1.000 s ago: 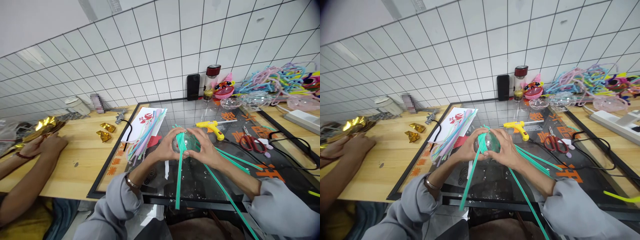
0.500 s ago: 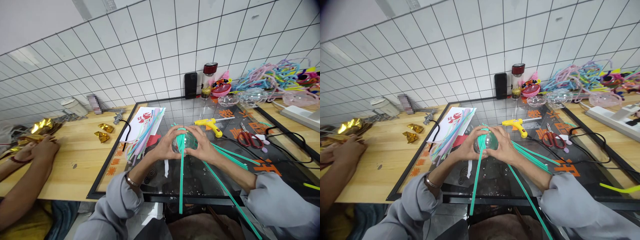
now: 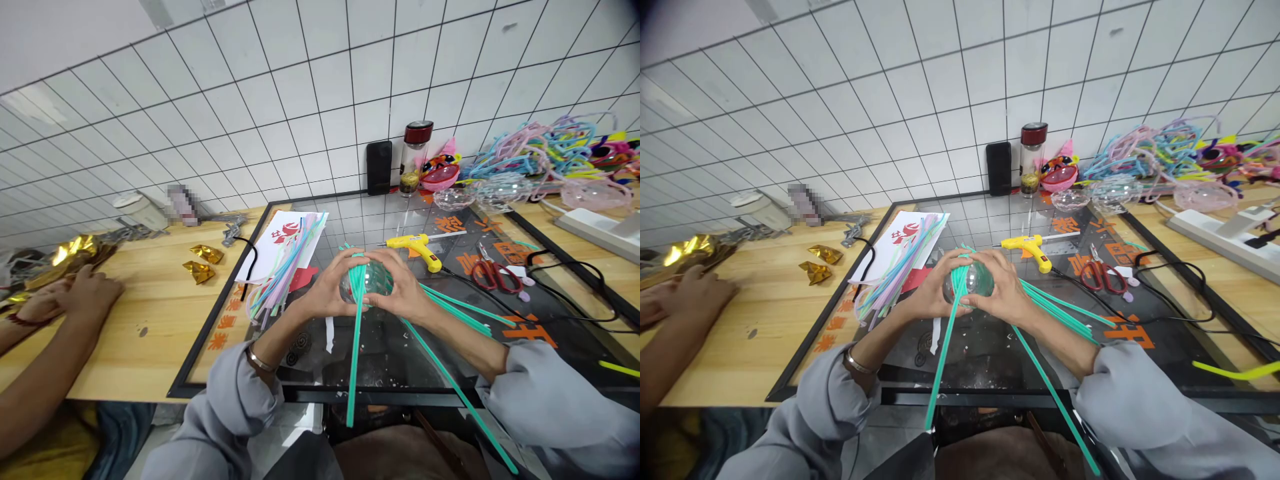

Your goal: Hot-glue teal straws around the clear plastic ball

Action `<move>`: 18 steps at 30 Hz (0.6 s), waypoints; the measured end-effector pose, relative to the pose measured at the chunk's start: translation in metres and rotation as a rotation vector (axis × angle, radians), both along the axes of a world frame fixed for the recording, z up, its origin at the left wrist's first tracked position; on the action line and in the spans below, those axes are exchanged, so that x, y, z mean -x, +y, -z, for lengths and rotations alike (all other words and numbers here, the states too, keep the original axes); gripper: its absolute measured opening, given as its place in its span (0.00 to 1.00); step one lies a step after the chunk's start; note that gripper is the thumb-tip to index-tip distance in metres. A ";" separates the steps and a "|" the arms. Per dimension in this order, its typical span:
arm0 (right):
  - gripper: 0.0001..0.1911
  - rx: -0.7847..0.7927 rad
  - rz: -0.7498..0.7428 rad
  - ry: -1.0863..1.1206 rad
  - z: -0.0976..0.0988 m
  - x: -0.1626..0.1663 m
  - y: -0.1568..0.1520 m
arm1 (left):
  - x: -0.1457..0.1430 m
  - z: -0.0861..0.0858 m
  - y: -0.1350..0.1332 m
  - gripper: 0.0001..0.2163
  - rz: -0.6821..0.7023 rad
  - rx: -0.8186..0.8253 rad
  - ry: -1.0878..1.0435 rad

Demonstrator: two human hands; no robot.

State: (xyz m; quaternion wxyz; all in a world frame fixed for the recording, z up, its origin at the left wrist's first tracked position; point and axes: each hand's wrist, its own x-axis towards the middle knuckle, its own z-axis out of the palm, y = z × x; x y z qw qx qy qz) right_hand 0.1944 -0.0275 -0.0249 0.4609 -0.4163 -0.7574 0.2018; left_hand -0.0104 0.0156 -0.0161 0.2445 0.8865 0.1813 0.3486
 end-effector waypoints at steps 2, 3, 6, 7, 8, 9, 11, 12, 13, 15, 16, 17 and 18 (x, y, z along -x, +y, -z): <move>0.37 -0.003 0.003 -0.002 0.001 0.001 0.000 | 0.000 0.000 0.000 0.39 0.006 -0.007 0.000; 0.39 -0.001 0.011 -0.004 0.002 0.001 0.000 | 0.001 0.001 0.000 0.39 0.008 -0.013 -0.002; 0.46 0.034 0.049 -0.014 0.003 0.002 -0.001 | 0.001 0.003 0.001 0.41 0.004 -0.022 -0.009; 0.48 0.051 0.059 -0.021 0.002 0.002 -0.002 | 0.001 0.004 0.001 0.43 -0.004 -0.012 -0.009; 0.49 0.064 0.063 -0.029 0.002 0.003 -0.002 | 0.002 0.005 0.001 0.45 -0.017 0.007 -0.008; 0.49 0.071 0.064 -0.037 0.002 0.003 -0.003 | 0.002 0.005 0.000 0.47 -0.031 0.031 -0.006; 0.49 0.066 0.063 -0.050 0.001 0.004 -0.003 | 0.002 0.006 -0.001 0.50 -0.057 0.079 -0.001; 0.48 0.059 0.064 -0.052 0.000 0.004 -0.004 | 0.001 0.005 -0.001 0.50 -0.067 0.095 0.002; 0.47 0.053 0.067 -0.053 0.000 0.004 -0.004 | 0.001 0.004 -0.002 0.51 -0.072 0.105 0.005; 0.45 0.049 0.075 -0.049 -0.001 0.004 -0.004 | 0.000 0.002 -0.003 0.50 -0.083 0.115 0.016; 0.44 0.052 0.075 -0.047 -0.002 0.004 -0.004 | 0.000 0.001 -0.003 0.49 -0.084 0.120 0.029; 0.42 0.055 0.073 -0.045 -0.002 0.003 -0.004 | 0.000 -0.001 -0.003 0.47 -0.084 0.121 0.031; 0.41 0.060 0.070 -0.046 -0.003 0.003 -0.004 | -0.001 -0.002 -0.004 0.46 -0.078 0.122 0.032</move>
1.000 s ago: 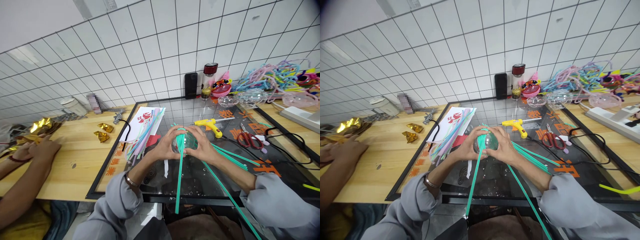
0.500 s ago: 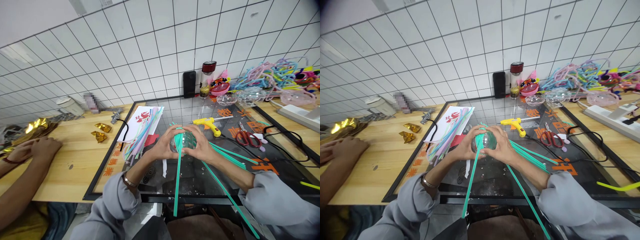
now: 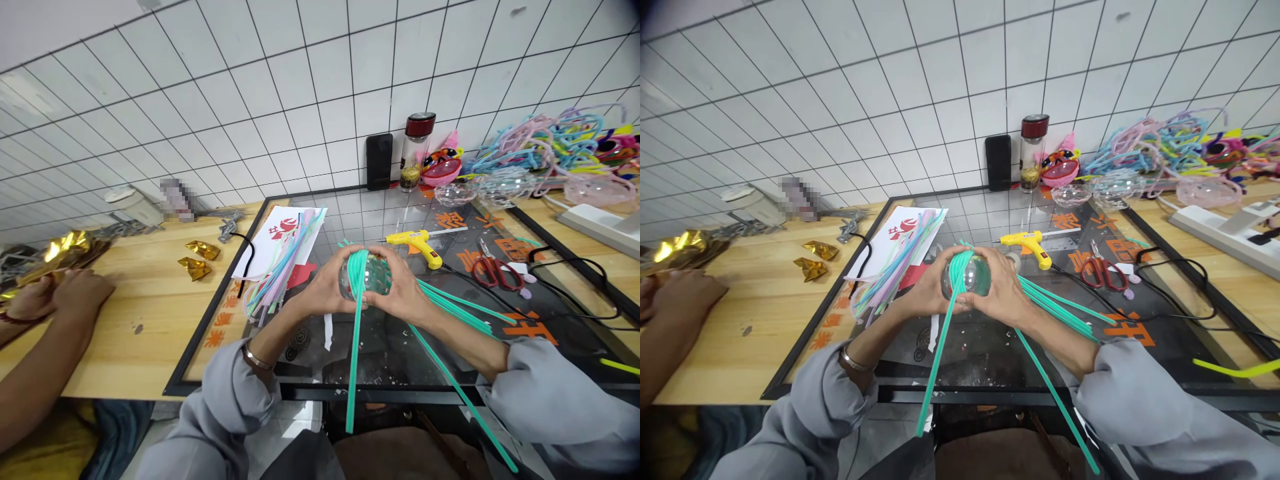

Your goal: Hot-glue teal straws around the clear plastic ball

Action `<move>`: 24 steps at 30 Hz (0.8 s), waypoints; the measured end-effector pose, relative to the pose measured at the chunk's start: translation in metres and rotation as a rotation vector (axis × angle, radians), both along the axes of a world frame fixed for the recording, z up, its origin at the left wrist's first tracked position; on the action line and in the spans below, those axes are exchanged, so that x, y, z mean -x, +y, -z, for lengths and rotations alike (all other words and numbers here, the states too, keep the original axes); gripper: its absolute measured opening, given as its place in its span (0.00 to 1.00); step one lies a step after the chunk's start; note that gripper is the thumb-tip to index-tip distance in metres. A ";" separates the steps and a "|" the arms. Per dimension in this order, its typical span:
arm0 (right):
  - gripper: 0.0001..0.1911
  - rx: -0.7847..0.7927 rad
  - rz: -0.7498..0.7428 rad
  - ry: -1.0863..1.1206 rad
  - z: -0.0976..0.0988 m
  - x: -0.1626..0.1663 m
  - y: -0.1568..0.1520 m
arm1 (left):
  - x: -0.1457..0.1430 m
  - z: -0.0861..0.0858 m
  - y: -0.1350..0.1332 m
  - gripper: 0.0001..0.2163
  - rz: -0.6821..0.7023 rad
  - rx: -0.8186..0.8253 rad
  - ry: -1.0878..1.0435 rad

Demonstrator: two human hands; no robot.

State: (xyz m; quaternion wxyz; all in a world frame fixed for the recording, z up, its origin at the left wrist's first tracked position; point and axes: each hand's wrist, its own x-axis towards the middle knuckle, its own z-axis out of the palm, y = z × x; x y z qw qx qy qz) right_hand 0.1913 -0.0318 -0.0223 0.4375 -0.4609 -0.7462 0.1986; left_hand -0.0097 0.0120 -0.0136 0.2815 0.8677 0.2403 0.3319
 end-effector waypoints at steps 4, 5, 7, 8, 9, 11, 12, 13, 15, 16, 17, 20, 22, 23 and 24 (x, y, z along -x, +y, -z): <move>0.38 -0.006 -0.005 -0.006 0.000 -0.001 -0.001 | -0.001 -0.003 -0.001 0.43 0.033 -0.017 -0.015; 0.38 -0.014 -0.005 -0.005 0.000 -0.001 -0.001 | -0.001 -0.003 0.000 0.42 0.042 -0.022 -0.018; 0.38 -0.024 -0.009 -0.005 0.001 0.000 -0.002 | 0.000 -0.003 0.000 0.42 0.054 -0.033 -0.029; 0.38 -0.023 -0.014 -0.006 0.001 0.000 -0.002 | 0.000 -0.002 0.001 0.42 0.061 -0.036 -0.035; 0.38 -0.018 -0.021 -0.008 0.001 0.000 -0.002 | 0.000 -0.001 0.001 0.42 0.065 -0.042 -0.039; 0.38 -0.007 -0.030 -0.011 0.000 0.000 -0.003 | 0.000 0.000 0.002 0.43 0.068 -0.057 -0.041; 0.37 -0.005 -0.032 -0.011 0.000 0.001 -0.003 | 0.000 0.001 0.002 0.43 0.065 -0.068 -0.040; 0.37 -0.007 -0.032 -0.009 0.000 0.001 -0.003 | 0.000 0.001 0.002 0.43 0.063 -0.078 -0.037; 0.37 -0.021 -0.028 -0.005 0.000 0.001 -0.003 | 0.000 0.001 0.001 0.43 0.065 -0.092 -0.039; 0.36 -0.028 -0.028 -0.005 -0.001 0.001 -0.003 | 0.000 0.001 0.001 0.43 0.069 -0.092 -0.039; 0.36 -0.034 -0.027 -0.004 -0.001 0.001 -0.003 | 0.000 0.001 0.000 0.43 0.070 -0.089 -0.039; 0.35 -0.024 -0.033 -0.001 -0.002 0.001 -0.002 | 0.001 0.000 -0.001 0.45 0.054 -0.059 -0.022; 0.35 -0.009 -0.039 0.005 -0.002 0.001 -0.002 | 0.001 -0.002 -0.001 0.46 0.048 -0.055 -0.010; 0.35 -0.006 -0.040 0.010 -0.003 0.001 -0.002 | 0.001 -0.002 -0.001 0.46 0.051 -0.065 -0.007; 0.35 -0.004 -0.040 0.013 -0.003 0.001 -0.002 | 0.000 -0.002 0.000 0.46 0.057 -0.081 -0.004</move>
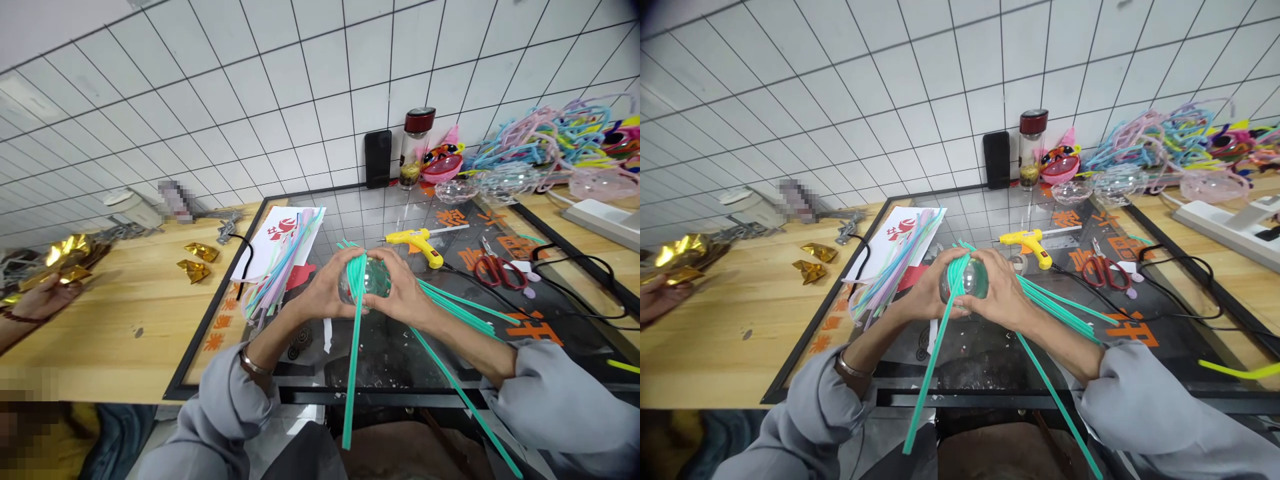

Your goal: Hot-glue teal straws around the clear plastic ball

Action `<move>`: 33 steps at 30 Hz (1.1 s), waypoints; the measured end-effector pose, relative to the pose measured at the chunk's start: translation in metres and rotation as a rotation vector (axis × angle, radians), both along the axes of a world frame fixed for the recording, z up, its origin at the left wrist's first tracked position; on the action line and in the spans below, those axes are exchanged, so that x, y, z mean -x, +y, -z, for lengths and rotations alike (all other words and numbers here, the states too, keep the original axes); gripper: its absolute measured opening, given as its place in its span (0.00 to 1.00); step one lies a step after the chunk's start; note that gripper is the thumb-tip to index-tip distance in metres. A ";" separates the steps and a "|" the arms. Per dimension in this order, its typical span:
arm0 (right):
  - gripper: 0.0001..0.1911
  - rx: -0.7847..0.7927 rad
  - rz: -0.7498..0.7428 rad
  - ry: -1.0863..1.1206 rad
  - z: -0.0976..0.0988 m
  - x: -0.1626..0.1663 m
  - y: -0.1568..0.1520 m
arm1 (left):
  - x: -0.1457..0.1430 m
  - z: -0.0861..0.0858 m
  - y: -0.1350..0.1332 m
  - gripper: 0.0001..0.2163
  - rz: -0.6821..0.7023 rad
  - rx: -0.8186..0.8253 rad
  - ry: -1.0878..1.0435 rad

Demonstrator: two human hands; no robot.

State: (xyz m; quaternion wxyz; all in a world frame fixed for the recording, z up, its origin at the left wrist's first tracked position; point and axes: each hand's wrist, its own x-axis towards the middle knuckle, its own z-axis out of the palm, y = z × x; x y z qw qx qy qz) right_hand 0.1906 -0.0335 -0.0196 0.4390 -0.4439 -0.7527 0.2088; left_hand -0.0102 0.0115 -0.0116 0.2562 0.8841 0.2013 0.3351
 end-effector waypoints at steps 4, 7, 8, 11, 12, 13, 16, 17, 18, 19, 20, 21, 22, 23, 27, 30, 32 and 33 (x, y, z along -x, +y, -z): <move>0.35 0.008 0.007 0.007 0.001 0.001 0.001 | 0.000 0.000 0.002 0.45 0.026 -0.056 -0.010; 0.37 0.007 0.013 0.001 0.002 0.002 0.001 | 0.000 -0.002 0.001 0.46 0.021 -0.045 0.000; 0.37 0.004 0.011 -0.002 0.002 0.002 0.001 | 0.001 -0.002 0.001 0.45 0.018 -0.039 0.011; 0.37 -0.003 0.001 0.004 0.004 0.002 0.001 | 0.000 -0.004 0.000 0.44 0.023 -0.044 0.019; 0.36 -0.002 0.001 0.009 0.005 0.002 0.001 | 0.000 -0.004 -0.001 0.44 0.025 -0.047 0.014; 0.36 0.002 0.002 0.016 0.005 0.002 0.001 | 0.000 -0.004 -0.001 0.43 0.027 -0.050 0.008; 0.37 0.013 -0.001 0.034 0.004 0.002 0.000 | -0.001 -0.004 -0.002 0.42 0.021 -0.039 0.002; 0.37 0.018 -0.008 0.037 0.004 0.002 0.000 | -0.001 -0.004 -0.002 0.41 0.018 -0.034 0.004; 0.37 0.024 -0.016 0.039 0.004 0.002 0.000 | -0.001 -0.004 -0.003 0.41 0.012 -0.030 0.005; 0.37 0.030 -0.023 0.039 0.003 0.001 0.000 | -0.002 -0.004 -0.003 0.41 0.005 -0.024 0.008; 0.37 0.038 -0.030 0.039 0.003 0.001 0.000 | -0.002 -0.005 -0.003 0.41 -0.002 -0.017 0.009; 0.38 0.044 -0.034 0.040 0.003 0.001 0.000 | -0.002 -0.005 -0.003 0.41 -0.009 -0.008 0.007; 0.38 0.047 -0.034 0.041 0.003 0.001 0.000 | -0.002 -0.005 -0.004 0.41 -0.015 0.006 0.004; 0.39 0.049 -0.034 0.042 0.003 0.001 0.000 | -0.002 -0.006 -0.004 0.41 -0.022 0.025 0.001; 0.37 0.058 -0.045 0.044 0.002 0.000 -0.001 | -0.002 -0.008 -0.006 0.40 -0.029 0.151 -0.019; 0.34 0.077 -0.052 0.060 0.001 0.000 -0.002 | -0.002 -0.009 -0.007 0.39 -0.010 0.256 -0.038; 0.33 0.091 -0.053 0.073 0.000 0.001 -0.002 | -0.001 -0.009 -0.008 0.39 -0.010 0.304 -0.037; 0.33 0.098 -0.055 0.077 0.000 0.001 -0.003 | -0.001 -0.009 -0.008 0.39 -0.010 0.322 -0.035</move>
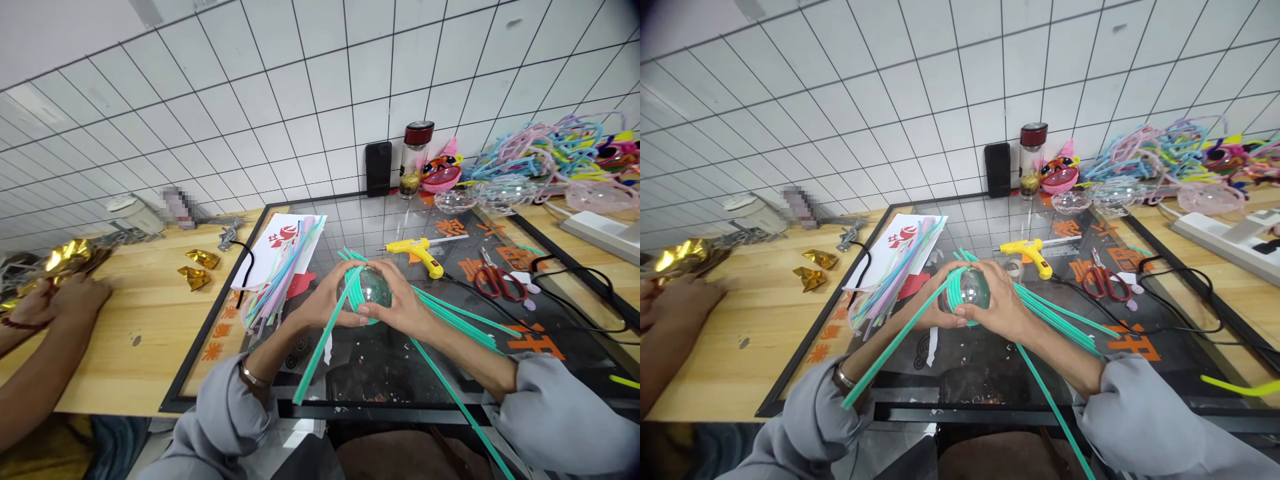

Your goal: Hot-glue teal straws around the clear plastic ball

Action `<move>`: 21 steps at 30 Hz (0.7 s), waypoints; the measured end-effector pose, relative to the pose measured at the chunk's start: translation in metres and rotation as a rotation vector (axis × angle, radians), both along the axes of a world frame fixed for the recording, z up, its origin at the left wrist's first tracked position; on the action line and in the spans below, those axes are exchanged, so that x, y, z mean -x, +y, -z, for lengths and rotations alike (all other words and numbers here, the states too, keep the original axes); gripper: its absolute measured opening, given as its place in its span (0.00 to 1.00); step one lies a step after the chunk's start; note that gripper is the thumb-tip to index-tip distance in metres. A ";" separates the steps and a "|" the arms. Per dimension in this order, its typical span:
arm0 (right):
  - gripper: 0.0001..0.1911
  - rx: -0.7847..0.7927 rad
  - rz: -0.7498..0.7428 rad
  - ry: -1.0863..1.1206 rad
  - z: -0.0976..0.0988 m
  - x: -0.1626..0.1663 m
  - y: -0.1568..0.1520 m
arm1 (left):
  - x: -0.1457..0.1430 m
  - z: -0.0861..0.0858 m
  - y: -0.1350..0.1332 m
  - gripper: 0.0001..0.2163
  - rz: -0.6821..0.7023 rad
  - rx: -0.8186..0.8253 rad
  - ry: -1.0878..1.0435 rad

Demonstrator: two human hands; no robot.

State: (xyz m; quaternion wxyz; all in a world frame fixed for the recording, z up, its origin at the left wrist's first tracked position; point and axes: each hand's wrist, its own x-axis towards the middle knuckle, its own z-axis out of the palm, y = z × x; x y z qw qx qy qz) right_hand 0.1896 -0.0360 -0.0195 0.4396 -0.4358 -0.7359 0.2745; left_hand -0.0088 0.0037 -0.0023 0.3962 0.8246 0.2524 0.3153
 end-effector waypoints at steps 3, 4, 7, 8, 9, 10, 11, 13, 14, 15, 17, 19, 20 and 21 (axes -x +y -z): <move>0.33 0.009 -0.001 0.011 -0.001 0.000 0.000 | 0.000 0.000 0.001 0.40 0.013 0.055 -0.015; 0.33 0.012 0.000 0.013 -0.001 0.000 -0.001 | 0.000 -0.001 0.001 0.41 0.017 0.079 -0.021; 0.33 0.021 0.004 0.017 -0.002 0.001 -0.002 | 0.000 -0.002 0.001 0.43 0.017 0.141 -0.021; 0.33 0.027 0.004 0.016 -0.003 0.001 -0.002 | 0.001 -0.002 0.000 0.44 0.013 0.151 -0.015; 0.33 0.033 0.005 0.017 -0.004 0.001 -0.003 | 0.001 -0.002 0.000 0.45 0.008 0.156 -0.015; 0.33 0.038 0.009 0.017 -0.005 0.002 -0.003 | 0.001 -0.002 0.000 0.45 0.004 0.160 -0.019; 0.33 0.044 0.013 0.017 -0.006 0.002 -0.004 | 0.000 -0.001 0.000 0.45 0.002 0.164 -0.027; 0.33 0.049 0.020 0.018 -0.006 0.003 -0.005 | 0.000 -0.001 -0.001 0.45 -0.004 0.167 -0.057; 0.33 0.048 0.023 0.020 -0.006 0.003 -0.005 | -0.001 -0.001 -0.001 0.45 -0.010 0.167 -0.068; 0.33 0.046 0.025 0.021 -0.005 0.003 -0.005 | -0.002 -0.001 -0.002 0.44 -0.018 0.165 -0.072; 0.34 0.042 0.026 0.020 -0.004 0.003 -0.004 | -0.003 -0.002 -0.003 0.42 -0.038 0.161 -0.057; 0.34 0.033 0.020 0.016 -0.002 0.003 -0.004 | -0.004 -0.003 -0.004 0.40 -0.058 0.160 -0.036; 0.34 0.026 0.018 0.013 -0.002 0.003 -0.004 | -0.004 -0.003 -0.005 0.39 -0.069 0.158 -0.032; 0.34 0.019 0.015 0.010 -0.002 0.002 -0.004 | -0.004 -0.003 -0.005 0.39 -0.078 0.156 -0.031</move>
